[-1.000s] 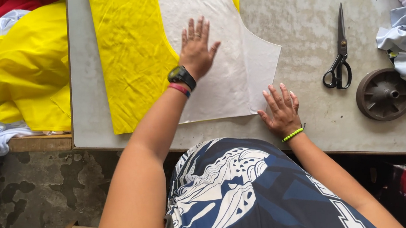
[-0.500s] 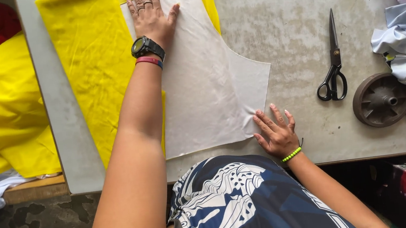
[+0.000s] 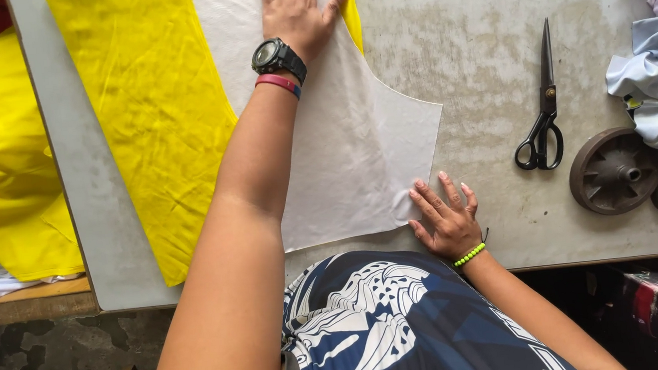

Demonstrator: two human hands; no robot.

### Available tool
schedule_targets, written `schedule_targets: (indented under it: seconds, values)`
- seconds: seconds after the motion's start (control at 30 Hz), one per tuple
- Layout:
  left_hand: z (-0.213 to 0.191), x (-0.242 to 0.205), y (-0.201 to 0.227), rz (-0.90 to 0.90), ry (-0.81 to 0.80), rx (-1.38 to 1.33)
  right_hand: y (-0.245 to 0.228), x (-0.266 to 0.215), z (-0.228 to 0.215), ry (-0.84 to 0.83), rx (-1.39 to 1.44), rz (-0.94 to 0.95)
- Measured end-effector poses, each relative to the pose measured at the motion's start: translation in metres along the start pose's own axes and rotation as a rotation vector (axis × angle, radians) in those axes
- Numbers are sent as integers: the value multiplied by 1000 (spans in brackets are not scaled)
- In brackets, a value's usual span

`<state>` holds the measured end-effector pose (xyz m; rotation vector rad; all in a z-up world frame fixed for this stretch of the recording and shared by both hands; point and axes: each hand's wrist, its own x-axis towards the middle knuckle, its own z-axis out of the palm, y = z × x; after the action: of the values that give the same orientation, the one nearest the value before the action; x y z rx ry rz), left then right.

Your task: The person places a white paper pattern on a yellow fabric and uses scissors to cut the fabric along the pattern's edges. After cutting, the person removes the pattern and folds the cut fabric piece.

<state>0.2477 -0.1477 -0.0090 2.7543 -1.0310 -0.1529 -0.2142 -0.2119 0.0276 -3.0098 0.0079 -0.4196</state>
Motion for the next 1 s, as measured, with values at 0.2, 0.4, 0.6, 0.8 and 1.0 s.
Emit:
schedule_targets:
  seconds: [0.2,0.4,0.6,0.8,1.0]
  values:
    - [-45,-29,15,25,49,-33,-1,-1,0,17,-15,7]
    - [-46,-208,86,228,395,-154,2,-17,18,-9,42,34]
    - [-3,-277,96,374,150,-44,4,-21,22,-25,14,51]
    - [33,-285,152,534,539,-77,22,-28,16,214,182,169]
    - [43,-324,180,550,347,28,111,-51,-5,456,-73,604]
